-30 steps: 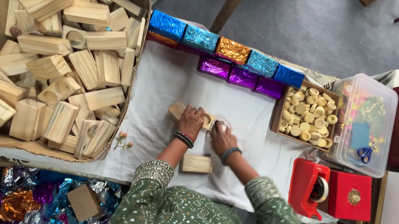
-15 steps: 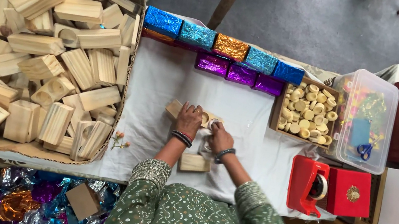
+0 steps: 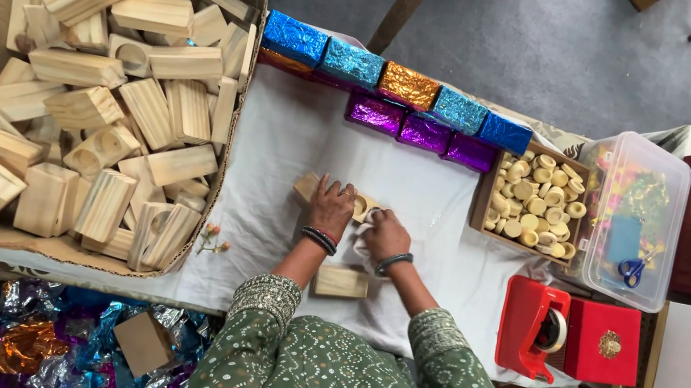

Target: The person wraps wooden blocks in purple foil and wipes a small wooden product with a white cloth.

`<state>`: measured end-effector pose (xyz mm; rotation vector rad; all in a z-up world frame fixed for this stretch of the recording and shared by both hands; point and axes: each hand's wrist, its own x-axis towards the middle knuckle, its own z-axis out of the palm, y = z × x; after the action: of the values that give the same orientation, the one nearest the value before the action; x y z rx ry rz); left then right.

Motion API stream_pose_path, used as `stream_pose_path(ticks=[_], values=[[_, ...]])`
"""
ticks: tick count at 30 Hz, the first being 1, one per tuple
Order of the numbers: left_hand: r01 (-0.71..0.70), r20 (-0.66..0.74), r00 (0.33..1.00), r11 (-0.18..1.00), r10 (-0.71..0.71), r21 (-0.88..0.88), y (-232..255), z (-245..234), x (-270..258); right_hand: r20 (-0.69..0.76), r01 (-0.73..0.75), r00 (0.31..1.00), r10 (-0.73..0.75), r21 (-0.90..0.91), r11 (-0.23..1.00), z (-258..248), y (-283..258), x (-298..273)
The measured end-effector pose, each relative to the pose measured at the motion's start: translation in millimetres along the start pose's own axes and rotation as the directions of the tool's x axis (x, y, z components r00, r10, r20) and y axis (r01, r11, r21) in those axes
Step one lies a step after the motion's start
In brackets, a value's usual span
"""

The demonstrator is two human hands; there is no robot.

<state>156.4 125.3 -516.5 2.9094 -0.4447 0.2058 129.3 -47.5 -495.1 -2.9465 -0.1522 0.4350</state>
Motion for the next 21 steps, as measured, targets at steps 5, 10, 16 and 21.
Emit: stream_pose_path(ticks=[5,10,16,21], values=[[0.013,-0.003,1.0,0.969,-0.014,-0.247,-14.3,-66.7,-3.1,-0.06,-0.213,0.938,0.34,0.676,0.706,23.9,91.1,11.9],[0.399,-0.062,0.85,0.717,-0.522,-0.572,-32.8,-15.0,-55.3,-0.126,-0.211,0.888,0.442,0.742,0.637,-28.0,70.3,-21.1],[0.402,0.663,0.575,-0.541,-0.479,-0.739,-45.1,138.6,-74.1,-0.406,0.195,0.911,0.075,0.583,0.789,-35.4,-9.9,1.9],[0.245,0.743,0.577,-0.796,-0.339,-0.554,-52.8,114.2,-55.4,-0.136,0.285,0.958,-0.251,0.389,0.876,-43.4,-82.4,4.4]])
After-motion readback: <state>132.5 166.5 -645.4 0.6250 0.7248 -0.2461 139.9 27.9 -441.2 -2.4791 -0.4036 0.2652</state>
